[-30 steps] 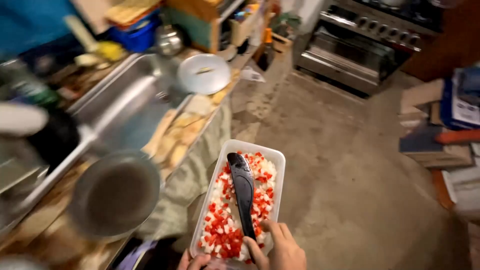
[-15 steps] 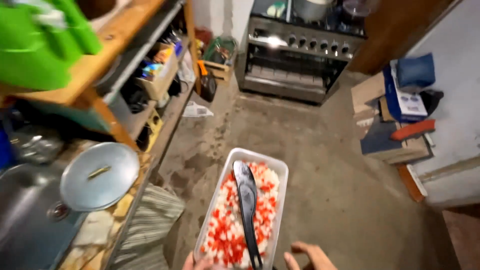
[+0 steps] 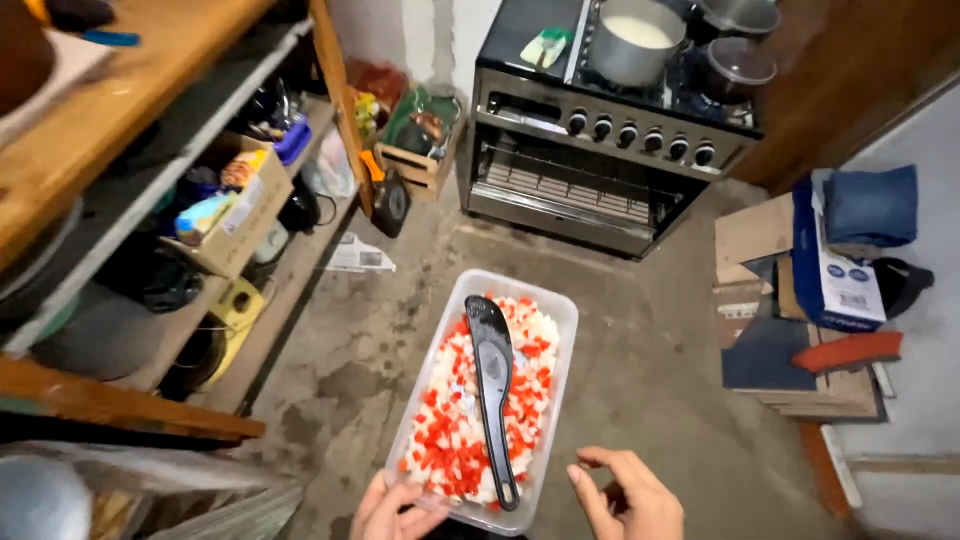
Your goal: Preparing and cooking ingredients on a stove.
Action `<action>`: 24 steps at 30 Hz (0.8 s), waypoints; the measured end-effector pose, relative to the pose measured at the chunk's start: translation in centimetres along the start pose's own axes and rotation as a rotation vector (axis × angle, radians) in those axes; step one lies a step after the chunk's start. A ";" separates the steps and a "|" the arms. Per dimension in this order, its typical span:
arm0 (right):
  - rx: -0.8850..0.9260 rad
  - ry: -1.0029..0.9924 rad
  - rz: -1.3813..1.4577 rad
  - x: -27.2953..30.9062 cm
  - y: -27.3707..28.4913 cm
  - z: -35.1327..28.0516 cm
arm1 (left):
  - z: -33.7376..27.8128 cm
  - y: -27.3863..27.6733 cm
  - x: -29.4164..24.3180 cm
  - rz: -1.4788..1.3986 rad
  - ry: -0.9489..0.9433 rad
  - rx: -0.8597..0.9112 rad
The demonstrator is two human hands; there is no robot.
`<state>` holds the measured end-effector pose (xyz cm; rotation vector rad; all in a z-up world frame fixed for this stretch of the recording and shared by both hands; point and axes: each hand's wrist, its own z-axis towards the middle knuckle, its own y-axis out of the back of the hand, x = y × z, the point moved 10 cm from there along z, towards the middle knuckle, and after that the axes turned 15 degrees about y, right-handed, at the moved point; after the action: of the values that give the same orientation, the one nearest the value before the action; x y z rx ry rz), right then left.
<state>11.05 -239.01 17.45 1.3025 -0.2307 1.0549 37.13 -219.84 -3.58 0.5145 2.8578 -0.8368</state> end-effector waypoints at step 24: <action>0.195 -0.376 0.271 -25.9 -16.8 57.1 | 34.0 -33.8 -39.7 -0.052 -0.109 -0.072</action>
<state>32.30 -299.37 6.79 1.6776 -0.6138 1.0704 62.95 -276.38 -7.01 0.3752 2.8006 -0.7419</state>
